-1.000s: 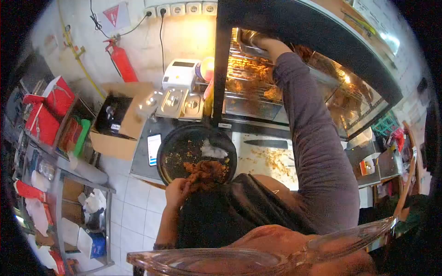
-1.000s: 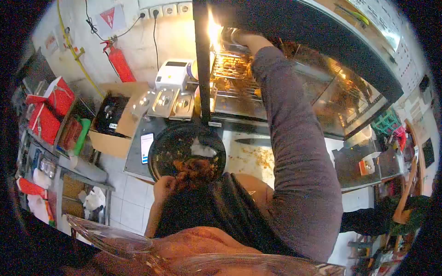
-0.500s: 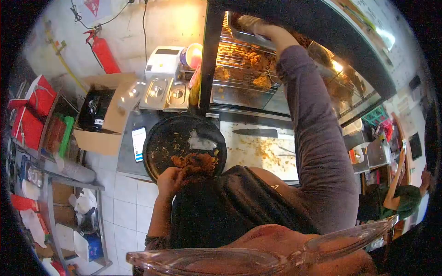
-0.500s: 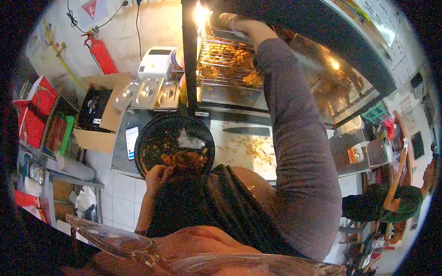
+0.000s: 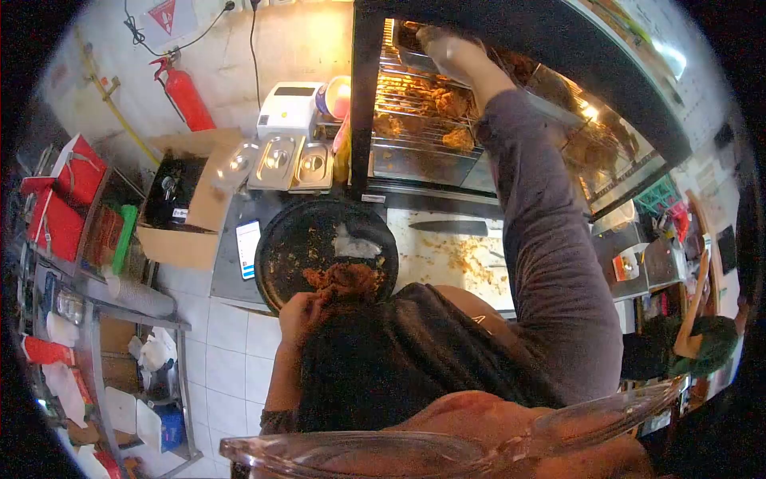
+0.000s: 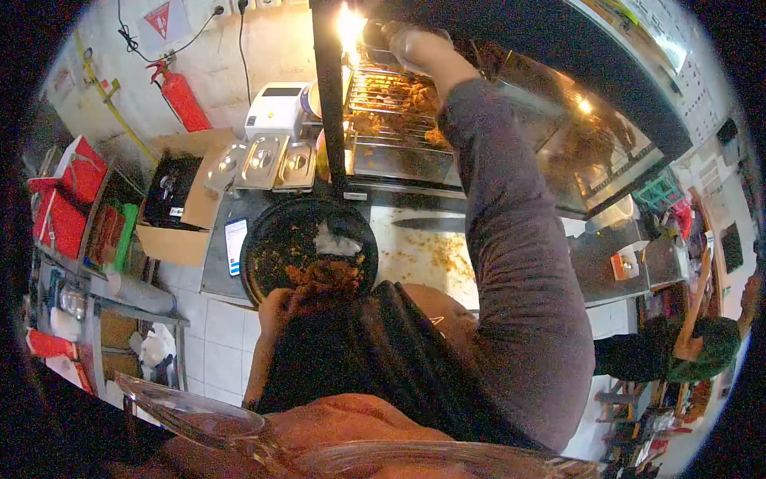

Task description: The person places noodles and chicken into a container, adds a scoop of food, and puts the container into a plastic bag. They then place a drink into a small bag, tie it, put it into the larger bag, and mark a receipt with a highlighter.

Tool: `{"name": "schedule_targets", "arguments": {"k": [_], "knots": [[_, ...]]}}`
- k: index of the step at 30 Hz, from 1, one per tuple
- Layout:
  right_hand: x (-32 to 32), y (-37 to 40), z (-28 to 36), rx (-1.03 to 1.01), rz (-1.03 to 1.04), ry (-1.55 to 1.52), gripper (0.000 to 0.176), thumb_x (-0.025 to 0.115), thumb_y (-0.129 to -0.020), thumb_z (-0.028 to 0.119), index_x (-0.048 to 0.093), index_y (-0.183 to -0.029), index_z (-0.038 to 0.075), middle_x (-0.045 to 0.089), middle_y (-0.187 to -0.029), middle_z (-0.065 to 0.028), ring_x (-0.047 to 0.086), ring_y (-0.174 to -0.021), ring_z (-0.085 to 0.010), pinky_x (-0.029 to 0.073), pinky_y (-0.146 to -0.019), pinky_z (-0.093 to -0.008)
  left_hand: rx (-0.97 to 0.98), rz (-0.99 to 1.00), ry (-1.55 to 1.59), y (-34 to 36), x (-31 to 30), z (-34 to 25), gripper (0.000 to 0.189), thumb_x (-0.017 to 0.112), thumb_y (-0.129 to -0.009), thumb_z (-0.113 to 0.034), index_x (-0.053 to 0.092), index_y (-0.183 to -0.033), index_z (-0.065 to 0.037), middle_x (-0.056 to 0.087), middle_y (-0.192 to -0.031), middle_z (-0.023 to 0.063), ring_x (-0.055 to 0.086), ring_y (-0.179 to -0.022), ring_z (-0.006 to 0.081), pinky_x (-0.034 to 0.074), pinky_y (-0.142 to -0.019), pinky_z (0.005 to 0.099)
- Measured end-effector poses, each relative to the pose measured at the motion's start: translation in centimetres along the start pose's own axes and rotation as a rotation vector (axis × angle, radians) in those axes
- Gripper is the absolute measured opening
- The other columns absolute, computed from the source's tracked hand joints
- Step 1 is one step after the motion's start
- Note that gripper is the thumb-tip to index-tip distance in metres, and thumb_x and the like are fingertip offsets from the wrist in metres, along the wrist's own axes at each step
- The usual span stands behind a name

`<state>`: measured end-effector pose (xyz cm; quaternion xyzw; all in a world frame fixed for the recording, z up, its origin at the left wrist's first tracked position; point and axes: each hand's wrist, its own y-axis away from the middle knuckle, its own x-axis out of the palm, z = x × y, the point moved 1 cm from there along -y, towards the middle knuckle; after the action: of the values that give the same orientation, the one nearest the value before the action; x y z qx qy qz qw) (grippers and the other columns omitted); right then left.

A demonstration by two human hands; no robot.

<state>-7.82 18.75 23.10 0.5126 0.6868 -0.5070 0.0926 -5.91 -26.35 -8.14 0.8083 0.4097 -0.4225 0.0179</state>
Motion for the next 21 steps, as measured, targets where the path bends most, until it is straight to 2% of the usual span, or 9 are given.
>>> {"name": "schedule_targets", "arguments": {"k": [1,4,7,9,11,12,14,18,21], "knots": [[0.2,1.2,0.3,0.017,-0.034,-0.017,0.031,0.039,-0.086,0.028,0.056,-0.107,0.013,0.058,-0.102,-0.0151,0.057,-0.09,-0.031,0.045,-0.078,-0.0388,0.001,0.001,-0.003,0.0,0.2,0.6,0.014,0.062,-0.076,-0.017,0.059,-0.083,-0.006,0.058,-0.073,0.0101,0.058,-0.062,0.0244,0.046,-0.055,0.033],[-0.2,2.0,0.3,0.402,0.211,-0.332,0.025,0.043,-0.086,0.023,0.055,-0.107,0.017,0.057,-0.106,-0.0139,0.056,-0.091,-0.0277,0.045,-0.079,-0.0377,-0.029,-0.007,0.05,-0.4,0.5,0.0,0.014,0.063,-0.075,-0.016,0.058,-0.084,-0.006,0.058,-0.072,0.0104,0.058,-0.062,0.0246,0.045,-0.055,0.0327],[-0.9,3.8,0.9,0.077,-0.324,-0.2,0.035,0.041,-0.086,0.034,0.059,-0.088,0.004,0.06,-0.079,-0.014,0.059,-0.074,-0.0248,0.047,-0.065,-0.0363,0.013,0.027,0.091,-0.7,0.6,-0.6,0.014,0.063,-0.074,-0.014,0.058,-0.084,-0.006,0.058,-0.073,0.0104,0.058,-0.062,0.0246,0.045,-0.055,0.0321],[-1.8,6.6,2.1,-0.006,-0.436,-0.452,0.024,0.053,-0.074,0.014,0.058,-0.096,0.008,0.058,-0.092,-0.0102,0.056,-0.079,-0.0255,0.046,-0.068,-0.0362,0.042,0.066,0.096,-0.8,1.0,-0.5,0.014,0.062,-0.073,-0.012,0.057,-0.084,-0.006,0.058,-0.074,0.0103,0.058,-0.062,0.0247,0.045,-0.055,0.0317],[-3.2,9.4,3.4,0.004,-0.463,-0.698,0.033,0.057,-0.069,0.003,0.058,-0.101,0.01,0.055,-0.103,-0.0088,0.053,-0.083,-0.0262,0.046,-0.071,-0.0366,0.046,0.113,0.099,-0.6,1.8,-0.5,0.013,0.061,-0.073,-0.009,0.057,-0.084,-0.006,0.058,-0.075,0.01,0.058,-0.064,0.0249,0.045,-0.055,0.0312],[-4.2,10.9,4.1,0.069,-0.447,-0.823,0.033,0.057,-0.07,0.002,0.057,-0.102,0.009,0.053,-0.106,-0.0094,0.053,-0.085,-0.0265,0.046,-0.073,-0.0371,0.03,0.115,0.16,-0.7,1.7,-1.2,0.013,0.061,-0.073,-0.008,0.057,-0.086,-0.006,0.058,-0.076,0.0099,0.058,-0.064,0.025,0.045,-0.055,0.0313],[-2.6,14.8,5.0,0.425,-0.496,-1.614,0.032,0.056,-0.071,0.003,0.057,-0.103,0.008,0.049,-0.113,-0.0111,0.052,-0.091,-0.0267,0.044,-0.077,-0.0365,-0.016,0.139,0.286,-1.0,1.7,-2.4,0.015,0.06,-0.073,-0.006,0.057,-0.088,-0.008,0.058,-0.079,0.0098,0.057,-0.065,0.0251,0.044,-0.055,0.0316],[-2.3,24.3,5.3,0.954,-0.528,-2.06,0.028,0.054,-0.076,0.007,0.053,-0.104,0.006,0.051,-0.109,-0.0124,0.05,-0.097,-0.0256,0.045,-0.078,-0.0357,0.303,0.069,0.013,-1.0,4.3,-3.0,0.015,0.055,-0.077,-0.006,0.059,-0.091,-0.009,0.058,-0.079,0.0093,0.055,-0.061,0.0224,0.041,-0.049,0.0292],[-1.2,31.4,2.3,1.336,-0.421,-2.354,0.027,0.053,-0.079,0.011,0.048,-0.104,0.002,0.056,-0.097,-0.0118,0.052,-0.096,-0.0246,0.048,-0.072,-0.0344,0.545,0.076,-0.152,-1.3,6.3,-2.2,0.012,0.053,-0.079,-0.008,0.059,-0.089,-0.007,0.057,-0.076,0.0088,0.054,-0.059,0.0212,0.04,-0.047,0.0279]]}}
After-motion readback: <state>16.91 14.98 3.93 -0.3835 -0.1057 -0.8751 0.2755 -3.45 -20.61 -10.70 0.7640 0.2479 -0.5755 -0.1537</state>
